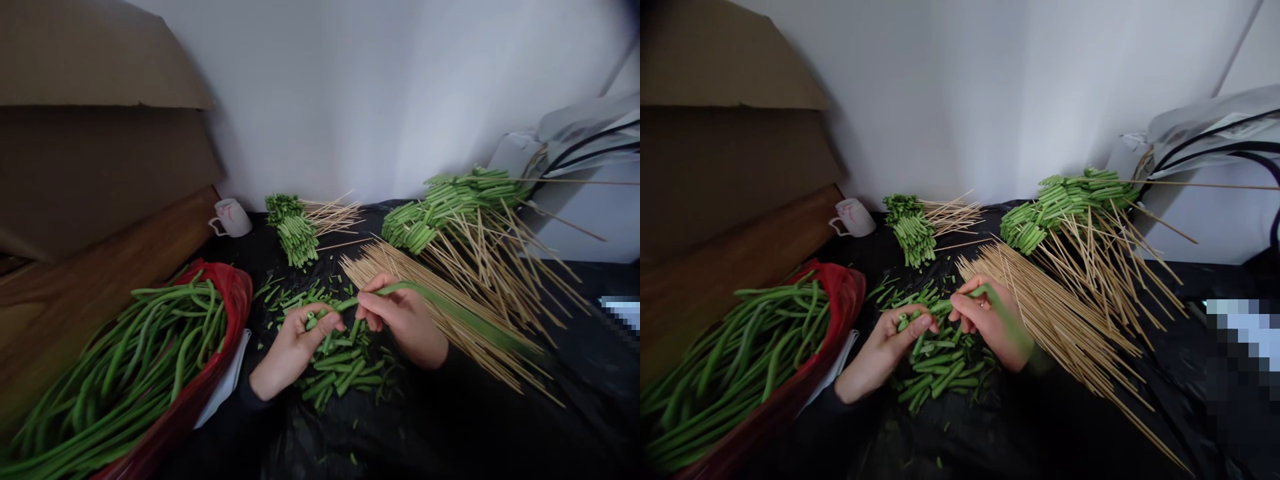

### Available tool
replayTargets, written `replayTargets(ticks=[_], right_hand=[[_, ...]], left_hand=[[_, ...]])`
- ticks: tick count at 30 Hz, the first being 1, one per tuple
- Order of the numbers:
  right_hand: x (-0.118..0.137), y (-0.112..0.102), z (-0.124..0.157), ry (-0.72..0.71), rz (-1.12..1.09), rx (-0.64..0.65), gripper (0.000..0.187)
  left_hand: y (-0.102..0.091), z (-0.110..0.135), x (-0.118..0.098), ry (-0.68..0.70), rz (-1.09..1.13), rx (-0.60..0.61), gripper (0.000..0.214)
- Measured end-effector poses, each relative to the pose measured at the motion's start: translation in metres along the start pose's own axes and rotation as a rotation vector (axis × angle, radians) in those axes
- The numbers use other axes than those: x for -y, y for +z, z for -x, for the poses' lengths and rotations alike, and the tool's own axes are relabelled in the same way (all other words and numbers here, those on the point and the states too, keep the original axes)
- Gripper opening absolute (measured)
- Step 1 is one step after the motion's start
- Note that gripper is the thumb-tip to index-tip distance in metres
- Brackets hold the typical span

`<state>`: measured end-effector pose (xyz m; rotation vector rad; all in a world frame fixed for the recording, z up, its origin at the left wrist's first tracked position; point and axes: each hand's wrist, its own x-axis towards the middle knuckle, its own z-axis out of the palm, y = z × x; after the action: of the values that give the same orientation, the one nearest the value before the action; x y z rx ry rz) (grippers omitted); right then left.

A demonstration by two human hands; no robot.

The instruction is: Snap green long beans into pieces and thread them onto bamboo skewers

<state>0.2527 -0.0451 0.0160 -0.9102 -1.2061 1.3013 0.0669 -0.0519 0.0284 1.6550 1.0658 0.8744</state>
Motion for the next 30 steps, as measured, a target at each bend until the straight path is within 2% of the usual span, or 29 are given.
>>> replayTargets(ticks=[5,10,12,14,18,23,25,27,30], right_hand=[[-0.006,0.005,0.002,0.023,-0.037,0.027,0.018],[-0.01,0.01,0.005,0.065,-0.011,0.047,0.019],[-0.012,0.01,0.006,0.064,-0.03,0.045,0.018],[-0.014,0.009,0.005,0.056,-0.052,0.048,0.017],[-0.016,0.009,0.006,0.088,-0.066,0.089,0.017],[-0.013,0.01,0.009,0.105,-0.03,0.168,0.017],[-0.011,0.01,0.009,0.116,-0.021,0.182,0.018],[-0.009,0.008,0.008,0.136,-0.009,0.195,0.019],[-0.007,0.005,0.005,0.136,-0.011,0.143,0.021]], left_hand=[[0.002,-0.002,0.005,-0.169,0.321,-0.117,0.037],[-0.015,-0.013,0.009,-0.151,0.562,-0.361,0.029],[-0.019,-0.016,0.01,-0.168,0.582,-0.396,0.028],[-0.018,-0.017,0.009,-0.178,0.564,-0.357,0.029],[-0.009,-0.014,0.007,-0.18,0.438,-0.202,0.025],[-0.006,-0.008,0.005,-0.179,0.193,0.037,0.041],[-0.007,-0.005,0.004,-0.199,0.116,0.126,0.041],[-0.009,-0.004,0.001,-0.243,0.1,0.158,0.036],[-0.011,-0.004,-0.003,-0.285,0.154,0.164,0.03]])
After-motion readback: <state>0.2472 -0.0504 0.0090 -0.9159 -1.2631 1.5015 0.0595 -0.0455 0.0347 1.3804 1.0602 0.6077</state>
